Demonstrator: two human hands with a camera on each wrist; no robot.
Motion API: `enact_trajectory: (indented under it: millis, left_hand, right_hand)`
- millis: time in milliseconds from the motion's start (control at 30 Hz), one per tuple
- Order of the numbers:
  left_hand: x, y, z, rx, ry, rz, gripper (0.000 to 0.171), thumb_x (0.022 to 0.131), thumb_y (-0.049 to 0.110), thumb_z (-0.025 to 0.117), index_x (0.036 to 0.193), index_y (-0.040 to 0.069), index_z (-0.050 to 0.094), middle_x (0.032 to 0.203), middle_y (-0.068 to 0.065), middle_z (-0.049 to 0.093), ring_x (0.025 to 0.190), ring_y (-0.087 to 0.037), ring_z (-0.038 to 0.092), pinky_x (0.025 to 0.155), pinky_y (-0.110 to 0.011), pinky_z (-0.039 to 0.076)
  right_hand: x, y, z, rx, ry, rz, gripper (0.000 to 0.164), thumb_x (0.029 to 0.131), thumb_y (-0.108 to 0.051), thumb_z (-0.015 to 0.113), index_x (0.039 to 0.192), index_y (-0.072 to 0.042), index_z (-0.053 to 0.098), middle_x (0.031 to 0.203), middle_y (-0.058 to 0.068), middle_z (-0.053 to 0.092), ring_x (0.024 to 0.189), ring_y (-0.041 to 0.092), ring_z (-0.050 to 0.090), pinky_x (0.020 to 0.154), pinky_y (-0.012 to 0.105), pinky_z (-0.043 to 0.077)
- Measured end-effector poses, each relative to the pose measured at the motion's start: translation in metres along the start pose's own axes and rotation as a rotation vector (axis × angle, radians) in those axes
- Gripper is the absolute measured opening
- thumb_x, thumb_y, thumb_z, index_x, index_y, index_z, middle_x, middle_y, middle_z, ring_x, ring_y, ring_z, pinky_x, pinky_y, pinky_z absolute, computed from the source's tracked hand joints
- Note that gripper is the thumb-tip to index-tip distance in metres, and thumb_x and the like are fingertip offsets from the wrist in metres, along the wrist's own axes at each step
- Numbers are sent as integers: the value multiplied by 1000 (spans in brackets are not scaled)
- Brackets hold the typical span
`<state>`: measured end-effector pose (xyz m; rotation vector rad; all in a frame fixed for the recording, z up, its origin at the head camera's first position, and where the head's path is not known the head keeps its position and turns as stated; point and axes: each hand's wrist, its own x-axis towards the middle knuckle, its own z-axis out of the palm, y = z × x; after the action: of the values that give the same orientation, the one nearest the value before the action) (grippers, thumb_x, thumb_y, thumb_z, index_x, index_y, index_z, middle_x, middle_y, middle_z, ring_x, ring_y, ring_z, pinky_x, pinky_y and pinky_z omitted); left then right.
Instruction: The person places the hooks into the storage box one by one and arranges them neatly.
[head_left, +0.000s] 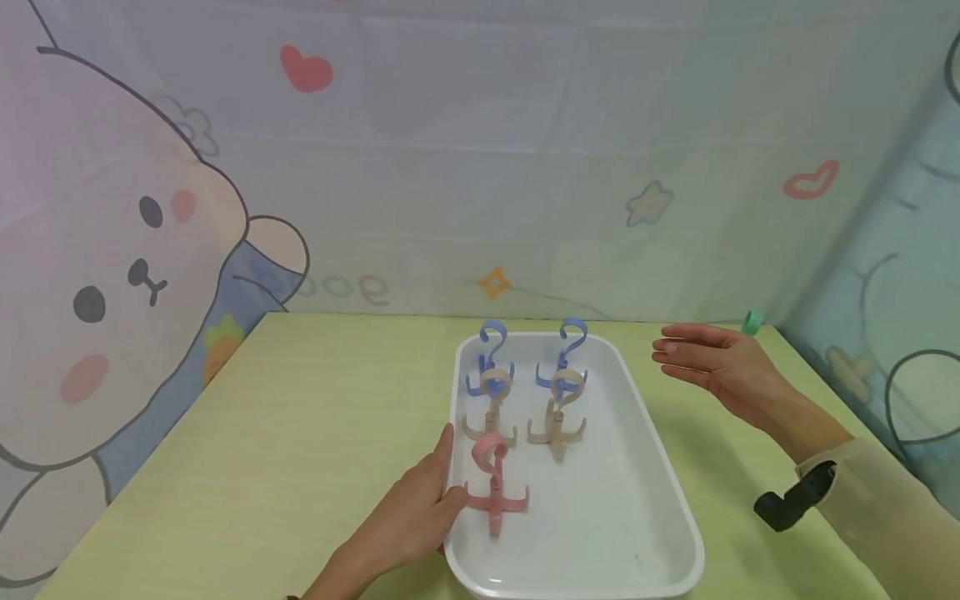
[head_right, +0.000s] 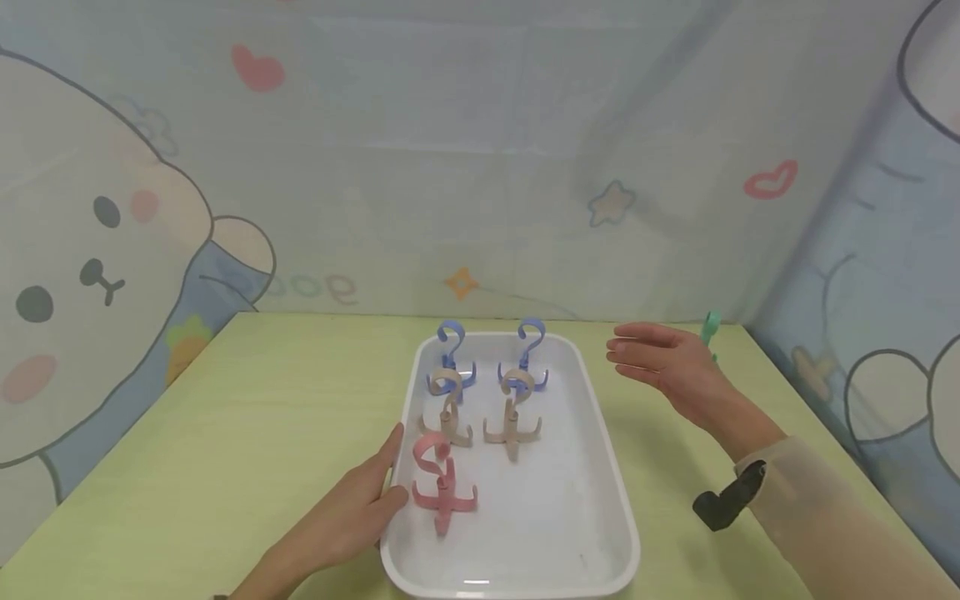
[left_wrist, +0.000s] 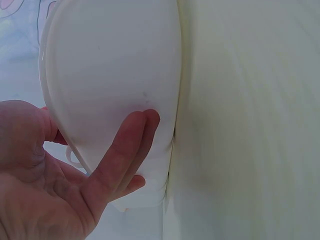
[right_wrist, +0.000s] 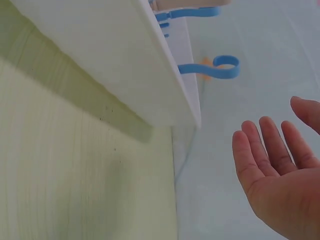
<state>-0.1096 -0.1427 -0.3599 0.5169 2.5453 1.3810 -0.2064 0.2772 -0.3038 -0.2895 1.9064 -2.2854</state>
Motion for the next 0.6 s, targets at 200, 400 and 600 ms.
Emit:
enact_trajectory:
  millis: [200,400,600]
  left_hand:
    - [0,-1,0,13,3,6,79,101,13,50,168,-3,10,164,-31,36,87,-23,71,57,-30,57]
    - [0,-2,0,2,-9,8,80,101,13,50,168,-2,8,165,-30,35,89,-23,71,58,-30,57]
    - [1,-2,-1,33,3,13,80,101,13,50,168,-3,10,165,-29,36,95,-23,70,62,-29,57]
  right_hand:
    - [1,6,-23,-3,94,-6,28,102,2,61,114,-18,78,112,-4,80,105,11,77,92,27,60]
    - [2,13,-43,-17,238,-33,26,101,-3,66,103,-25,80,102,-12,79,94,3,77,83,21,61]
    - [2,17,-51,11,398,-68,26,97,-2,71,95,-27,79,91,-13,79,84,0,75,75,19,61]
